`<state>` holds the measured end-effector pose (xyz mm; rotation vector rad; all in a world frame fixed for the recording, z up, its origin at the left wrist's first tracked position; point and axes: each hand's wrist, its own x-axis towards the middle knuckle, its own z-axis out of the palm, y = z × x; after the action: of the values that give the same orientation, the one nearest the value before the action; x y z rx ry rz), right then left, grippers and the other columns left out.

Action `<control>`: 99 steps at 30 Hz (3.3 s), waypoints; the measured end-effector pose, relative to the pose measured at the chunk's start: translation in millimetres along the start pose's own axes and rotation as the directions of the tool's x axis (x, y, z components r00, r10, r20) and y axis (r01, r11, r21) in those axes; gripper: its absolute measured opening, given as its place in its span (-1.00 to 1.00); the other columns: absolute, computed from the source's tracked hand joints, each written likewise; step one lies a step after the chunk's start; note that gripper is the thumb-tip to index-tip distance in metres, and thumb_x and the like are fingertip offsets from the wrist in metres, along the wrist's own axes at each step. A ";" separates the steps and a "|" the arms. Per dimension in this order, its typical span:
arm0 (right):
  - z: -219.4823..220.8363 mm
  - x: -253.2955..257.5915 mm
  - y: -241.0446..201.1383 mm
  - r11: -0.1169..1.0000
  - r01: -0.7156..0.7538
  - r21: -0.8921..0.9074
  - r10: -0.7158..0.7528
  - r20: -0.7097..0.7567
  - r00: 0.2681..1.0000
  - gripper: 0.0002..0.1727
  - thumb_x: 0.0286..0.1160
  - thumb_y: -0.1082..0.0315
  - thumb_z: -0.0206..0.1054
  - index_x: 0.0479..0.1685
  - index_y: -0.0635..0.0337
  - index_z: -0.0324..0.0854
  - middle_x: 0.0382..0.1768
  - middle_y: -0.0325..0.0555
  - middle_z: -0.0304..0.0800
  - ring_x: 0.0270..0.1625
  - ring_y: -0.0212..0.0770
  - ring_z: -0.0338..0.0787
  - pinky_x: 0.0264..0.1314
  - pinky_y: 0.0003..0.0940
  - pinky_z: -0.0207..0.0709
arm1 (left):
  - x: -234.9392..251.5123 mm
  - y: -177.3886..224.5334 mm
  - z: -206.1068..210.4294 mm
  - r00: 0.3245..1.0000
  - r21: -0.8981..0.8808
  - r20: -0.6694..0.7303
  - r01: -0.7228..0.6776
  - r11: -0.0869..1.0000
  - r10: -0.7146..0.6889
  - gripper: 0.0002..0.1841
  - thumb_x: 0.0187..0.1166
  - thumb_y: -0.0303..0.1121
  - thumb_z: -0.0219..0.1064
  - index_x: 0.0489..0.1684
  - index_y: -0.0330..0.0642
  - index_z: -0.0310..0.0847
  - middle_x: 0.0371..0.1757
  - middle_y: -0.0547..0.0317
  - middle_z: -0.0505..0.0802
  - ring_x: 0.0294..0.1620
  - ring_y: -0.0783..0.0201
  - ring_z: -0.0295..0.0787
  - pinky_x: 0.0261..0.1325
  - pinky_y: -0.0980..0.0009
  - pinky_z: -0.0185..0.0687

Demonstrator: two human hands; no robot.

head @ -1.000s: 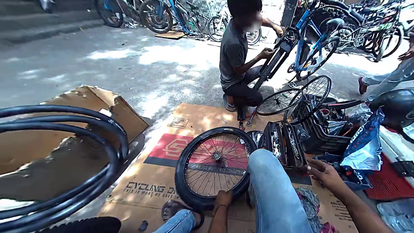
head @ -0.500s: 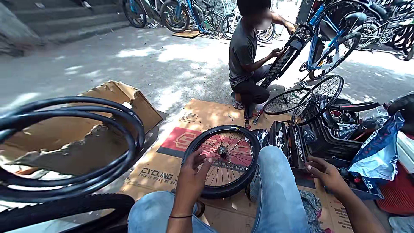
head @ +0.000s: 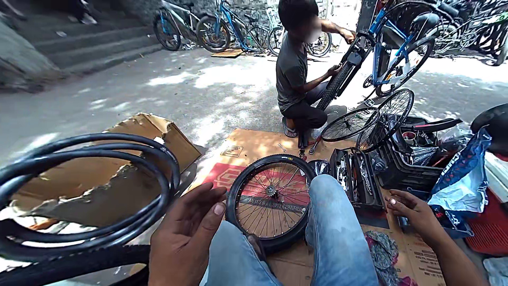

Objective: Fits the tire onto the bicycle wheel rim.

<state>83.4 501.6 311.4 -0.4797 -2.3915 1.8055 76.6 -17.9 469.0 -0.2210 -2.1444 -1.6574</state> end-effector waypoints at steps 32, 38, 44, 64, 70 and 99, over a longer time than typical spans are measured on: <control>31.4 -37.6 -122.7 0.942 0.329 0.066 -0.336 0.172 0.926 -0.47 0.54 0.18 0.41 0.50 0.09 0.59 0.18 -0.03 0.88 0.11 -0.05 0.91 0.15 -0.15 0.85 | 23.9 -44.3 13.2 0.990 -0.038 0.106 0.101 0.994 -0.096 -0.52 0.62 -0.22 0.34 0.48 -0.19 0.53 0.17 0.10 0.88 0.14 0.19 0.87 0.19 0.30 0.82; 137.0 61.2 -79.8 0.985 0.141 0.096 -0.159 0.234 0.959 -0.59 0.67 0.32 0.34 0.46 0.16 0.60 0.16 -0.05 0.88 0.10 -0.15 0.89 0.20 -0.15 0.80 | 67.8 -95.5 -7.7 0.959 0.240 0.221 0.123 0.963 -0.178 -0.44 0.57 -0.25 0.36 0.50 -0.36 0.44 0.23 0.03 0.83 0.20 0.31 0.81 0.31 0.36 0.74; 261.6 217.8 2.6 0.996 -0.056 -0.074 0.070 0.190 0.979 -0.45 0.67 0.14 0.38 0.52 0.27 0.53 0.32 0.11 0.76 0.31 -0.05 0.80 0.43 0.01 0.66 | 169.8 -254.0 18.7 0.930 0.609 0.256 0.059 0.791 -0.266 -0.31 0.61 0.22 0.19 0.46 -0.19 0.58 0.38 -0.14 0.76 0.42 -0.06 0.69 0.40 -0.19 0.57; 364.3 410.7 205.4 0.884 -0.225 -0.410 0.388 0.373 0.843 -0.41 0.53 -0.15 0.46 0.27 0.16 0.69 0.00 0.11 0.85 0.05 0.03 0.85 0.22 0.21 0.68 | 305.1 -623.9 286.0 0.718 0.706 0.659 -0.488 0.513 -0.223 0.07 0.34 0.65 -0.10 0.18 -0.31 0.71 0.09 -0.41 0.81 0.13 -0.42 0.76 0.15 -0.34 0.58; 368.8 421.5 202.0 0.841 -0.297 -0.452 0.460 0.307 0.833 -0.37 0.36 -0.30 0.51 0.01 0.11 0.80 -0.17 0.02 0.88 -0.07 -0.03 0.87 0.11 0.20 0.70 | 320.7 -617.0 290.7 0.685 0.738 0.655 -0.490 0.464 -0.319 -0.09 0.56 0.50 -0.21 -0.36 -0.30 0.67 -0.30 -0.27 0.82 -0.16 -0.33 0.85 -0.24 -0.25 0.64; 468.9 510.2 140.6 0.697 0.058 -0.715 0.431 0.482 0.762 -0.26 0.25 -0.49 0.44 -0.01 0.03 0.83 -0.16 0.04 0.88 -0.04 0.04 0.86 0.09 0.29 0.66 | 322.7 -620.5 280.7 0.859 0.768 0.474 -0.298 0.567 -0.191 -0.38 0.77 0.17 -0.16 0.13 -0.10 0.73 0.09 -0.06 0.88 0.24 -0.12 0.80 0.47 -0.32 0.39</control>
<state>-499.8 264.5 -10.4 -0.1906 -3.6533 1.1152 -508.9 36.4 -2.3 -0.4654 -3.0249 -0.3634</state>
